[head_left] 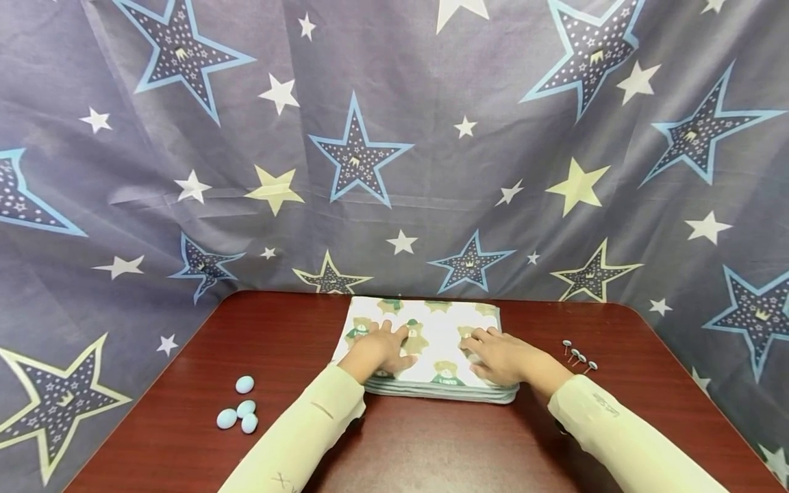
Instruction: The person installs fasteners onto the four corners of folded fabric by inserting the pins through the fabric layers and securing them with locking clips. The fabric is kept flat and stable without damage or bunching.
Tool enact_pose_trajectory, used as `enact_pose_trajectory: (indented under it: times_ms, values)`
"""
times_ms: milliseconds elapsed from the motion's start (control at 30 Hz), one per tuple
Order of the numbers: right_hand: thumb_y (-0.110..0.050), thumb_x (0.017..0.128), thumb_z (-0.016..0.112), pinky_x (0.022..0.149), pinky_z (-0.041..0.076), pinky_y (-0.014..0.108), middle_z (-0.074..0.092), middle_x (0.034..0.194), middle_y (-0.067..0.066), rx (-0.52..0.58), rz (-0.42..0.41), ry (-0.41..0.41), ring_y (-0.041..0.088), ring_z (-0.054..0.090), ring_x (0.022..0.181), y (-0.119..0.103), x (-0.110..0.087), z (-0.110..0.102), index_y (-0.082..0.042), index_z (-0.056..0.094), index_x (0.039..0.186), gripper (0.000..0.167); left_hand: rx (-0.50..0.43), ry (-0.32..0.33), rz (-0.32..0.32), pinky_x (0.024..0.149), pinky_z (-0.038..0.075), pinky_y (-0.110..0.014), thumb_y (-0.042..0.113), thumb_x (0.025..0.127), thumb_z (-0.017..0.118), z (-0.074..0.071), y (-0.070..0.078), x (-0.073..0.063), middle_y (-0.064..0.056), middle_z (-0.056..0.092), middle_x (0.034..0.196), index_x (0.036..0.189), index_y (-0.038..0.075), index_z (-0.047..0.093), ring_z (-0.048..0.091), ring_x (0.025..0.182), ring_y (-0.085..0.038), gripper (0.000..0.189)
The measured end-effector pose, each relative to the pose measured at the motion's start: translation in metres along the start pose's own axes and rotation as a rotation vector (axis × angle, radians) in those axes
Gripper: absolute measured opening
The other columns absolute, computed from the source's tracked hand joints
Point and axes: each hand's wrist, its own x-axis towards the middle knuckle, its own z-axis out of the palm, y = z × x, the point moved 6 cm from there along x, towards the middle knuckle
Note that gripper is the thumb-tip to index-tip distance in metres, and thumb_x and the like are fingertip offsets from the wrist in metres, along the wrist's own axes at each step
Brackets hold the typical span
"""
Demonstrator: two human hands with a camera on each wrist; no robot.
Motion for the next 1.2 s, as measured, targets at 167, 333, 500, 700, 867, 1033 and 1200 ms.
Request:
enact_pose_trajectory:
  times_ms: [167, 333, 500, 700, 867, 1033, 1200]
  values:
    - [-0.023, 0.097, 0.066, 0.095, 0.050, 0.051, 0.058, 0.129, 0.014, -0.010, -0.013, 0.008, 0.034, 0.056, 0.110, 0.000, -0.004, 0.000, -0.009, 0.057, 0.135, 0.041, 0.009, -0.007, 0.017, 0.103, 0.041, -0.065, 0.063, 0.095, 0.058, 0.002, 0.000, -0.003, -0.015, 0.035, 0.157, 0.157, 0.029, 0.038, 0.032, 0.144, -0.038, 0.074]
    - [-0.022, 0.095, 0.067, 0.094, 0.050, 0.051, 0.057, 0.131, 0.014, -0.004, -0.028, 0.015, 0.032, 0.056, 0.110, -0.001, -0.010, -0.001, -0.009, 0.057, 0.134, 0.042, 0.015, -0.019, 0.035, 0.104, 0.042, -0.063, 0.062, 0.097, 0.057, 0.004, 0.001, -0.009, -0.015, 0.035, 0.157, 0.157, 0.027, 0.038, 0.031, 0.146, -0.039, 0.072]
    - [-0.021, 0.093, 0.068, 0.096, 0.049, 0.051, 0.057, 0.131, 0.013, 0.030, -0.039, 0.007, 0.032, 0.056, 0.111, -0.004, -0.014, -0.005, -0.010, 0.058, 0.133, 0.042, 0.032, -0.025, 0.040, 0.105, 0.040, -0.065, 0.062, 0.097, 0.055, 0.005, 0.003, -0.017, -0.016, 0.034, 0.157, 0.156, 0.026, 0.038, 0.033, 0.145, -0.038, 0.071]
    - [-0.023, 0.094, 0.068, 0.096, 0.049, 0.051, 0.057, 0.130, 0.011, 0.027, -0.046, 0.012, 0.032, 0.056, 0.111, -0.005, -0.019, -0.003, -0.011, 0.057, 0.134, 0.043, 0.039, -0.018, 0.061, 0.100, 0.044, -0.064, 0.063, 0.096, 0.057, 0.004, 0.005, -0.024, -0.015, 0.037, 0.154, 0.154, 0.027, 0.040, 0.035, 0.142, -0.039, 0.071]
    - [-0.025, 0.094, 0.068, 0.097, 0.049, 0.051, 0.056, 0.131, 0.010, 0.025, -0.046, 0.001, 0.031, 0.055, 0.112, -0.007, -0.024, -0.001, -0.012, 0.056, 0.135, 0.044, 0.040, -0.029, 0.056, 0.096, 0.048, -0.061, 0.065, 0.095, 0.058, 0.007, 0.006, -0.028, -0.015, 0.038, 0.153, 0.154, 0.027, 0.040, 0.035, 0.142, -0.039, 0.072]
    - [-0.025, 0.095, 0.068, 0.098, 0.049, 0.051, 0.055, 0.132, 0.009, 0.040, -0.041, -0.019, 0.031, 0.055, 0.114, -0.008, -0.026, -0.001, -0.013, 0.056, 0.135, 0.044, 0.047, -0.033, 0.053, 0.096, 0.048, -0.062, 0.065, 0.095, 0.057, 0.007, 0.006, -0.032, -0.015, 0.039, 0.151, 0.154, 0.027, 0.040, 0.036, 0.142, -0.039, 0.072]
    - [-0.024, 0.094, 0.071, 0.097, 0.049, 0.049, 0.058, 0.128, 0.007, 0.079, -0.062, 0.005, 0.028, 0.056, 0.111, -0.007, -0.025, -0.005, -0.013, 0.060, 0.131, 0.041, 0.071, 0.009, 0.096, 0.093, 0.049, -0.059, 0.062, 0.095, 0.061, 0.003, 0.011, -0.032, -0.014, 0.044, 0.145, 0.152, 0.020, 0.044, 0.043, 0.134, -0.036, 0.073]
